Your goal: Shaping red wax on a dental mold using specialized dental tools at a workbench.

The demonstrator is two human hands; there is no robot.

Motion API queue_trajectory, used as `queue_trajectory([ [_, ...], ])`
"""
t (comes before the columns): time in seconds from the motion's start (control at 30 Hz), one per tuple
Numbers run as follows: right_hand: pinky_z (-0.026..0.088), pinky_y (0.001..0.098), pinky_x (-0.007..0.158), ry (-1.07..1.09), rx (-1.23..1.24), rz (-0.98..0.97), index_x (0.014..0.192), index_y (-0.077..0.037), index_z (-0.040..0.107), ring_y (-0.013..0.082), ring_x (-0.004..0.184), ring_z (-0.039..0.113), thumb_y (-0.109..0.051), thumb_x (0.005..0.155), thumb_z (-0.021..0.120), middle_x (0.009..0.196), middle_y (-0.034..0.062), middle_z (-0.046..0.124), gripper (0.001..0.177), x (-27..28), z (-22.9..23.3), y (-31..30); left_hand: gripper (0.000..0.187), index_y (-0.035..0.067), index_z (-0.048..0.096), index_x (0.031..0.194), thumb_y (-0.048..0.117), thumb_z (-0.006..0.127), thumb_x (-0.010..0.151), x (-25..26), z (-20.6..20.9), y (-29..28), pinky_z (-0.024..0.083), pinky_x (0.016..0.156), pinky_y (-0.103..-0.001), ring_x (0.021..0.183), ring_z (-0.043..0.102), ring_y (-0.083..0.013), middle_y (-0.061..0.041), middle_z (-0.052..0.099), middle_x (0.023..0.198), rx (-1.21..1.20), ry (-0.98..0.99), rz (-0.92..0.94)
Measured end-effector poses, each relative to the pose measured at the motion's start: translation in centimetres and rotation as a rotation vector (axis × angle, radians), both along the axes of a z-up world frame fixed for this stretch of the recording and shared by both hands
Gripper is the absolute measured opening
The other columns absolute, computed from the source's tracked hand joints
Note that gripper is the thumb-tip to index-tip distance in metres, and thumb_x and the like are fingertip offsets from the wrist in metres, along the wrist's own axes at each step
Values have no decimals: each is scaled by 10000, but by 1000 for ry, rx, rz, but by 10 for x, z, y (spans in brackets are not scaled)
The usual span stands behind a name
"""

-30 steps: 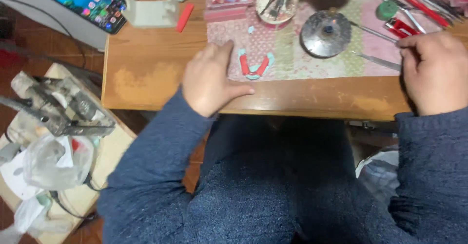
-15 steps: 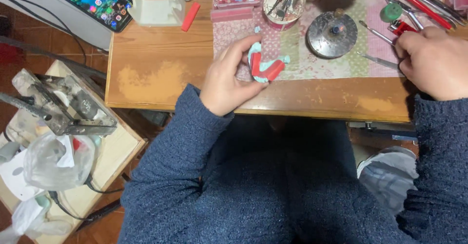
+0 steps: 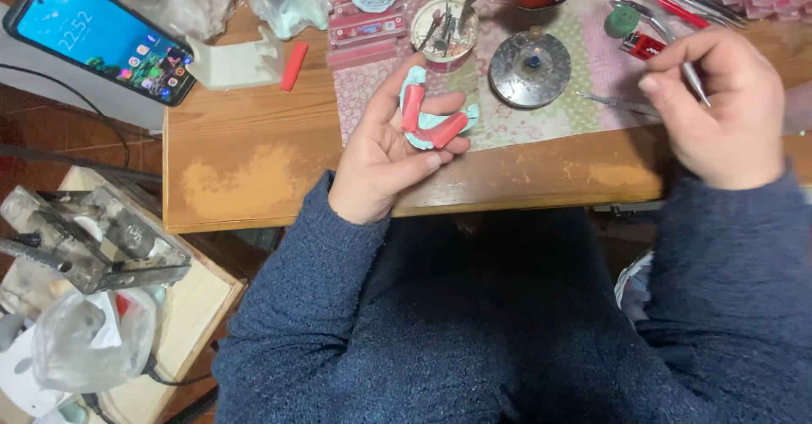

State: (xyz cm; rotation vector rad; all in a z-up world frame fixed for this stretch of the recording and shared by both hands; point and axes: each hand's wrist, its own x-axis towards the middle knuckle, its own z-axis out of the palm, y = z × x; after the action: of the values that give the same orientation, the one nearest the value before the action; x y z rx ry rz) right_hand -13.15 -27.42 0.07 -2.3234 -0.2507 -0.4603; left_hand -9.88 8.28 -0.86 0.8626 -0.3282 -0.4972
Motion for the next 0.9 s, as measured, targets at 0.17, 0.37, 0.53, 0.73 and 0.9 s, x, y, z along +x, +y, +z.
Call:
queue_trajectory([
  [0.17, 556, 258, 768, -97, 515, 93, 1283, 52, 688, 138, 825, 660, -35, 1140, 646, 1028, 104, 653, 172, 7, -4, 48, 983, 163, 134, 1705, -221, 594, 926, 5, 9, -8, 545, 1163, -421, 1254, 642, -241, -213, 549, 1520, 45, -125, -11],
  [0.37, 599, 324, 845, -5, 898, 220, 1306, 73, 635, 215, 862, 696, -40, 1105, 644, 990, 149, 693, 231, 12, -19, 59, 996, 147, 115, 1709, -220, 611, 928, 10, 15, -18, 557, 1112, -391, 1232, 667, -230, -216, 581, 1447, 81, -217, 35],
  [0.53, 594, 334, 833, -60, 1038, 246, 1200, 15, 542, 232, 867, 713, -119, 1235, 572, 1016, 185, 708, 142, 18, -48, 49, 978, 135, 136, 1693, -232, 619, 926, 12, 11, -23, 557, 1121, -385, 1253, 664, -233, -216, 576, 1514, 114, -241, 58],
  [0.73, 580, 341, 843, 69, 1082, 124, 1224, 31, 551, 234, 872, 672, -138, 1209, 535, 1050, 189, 680, 170, 24, -36, 53, 937, 115, 196, 1671, -216, 632, 911, 13, 13, -24, 574, 1091, -396, 1242, 688, -254, -214, 600, 1462, 249, -183, 95],
  [0.9, 608, 366, 863, 189, 1155, 85, 1176, 37, 595, 260, 901, 707, -128, 1129, 482, 1057, 192, 696, 206, 28, -33, 49, 933, 108, 215, 1673, -225, 651, 919, 15, 0, -22, 578, 1127, -384, 1284, 687, -241, -200, 618, 1453, 311, -288, 136],
])
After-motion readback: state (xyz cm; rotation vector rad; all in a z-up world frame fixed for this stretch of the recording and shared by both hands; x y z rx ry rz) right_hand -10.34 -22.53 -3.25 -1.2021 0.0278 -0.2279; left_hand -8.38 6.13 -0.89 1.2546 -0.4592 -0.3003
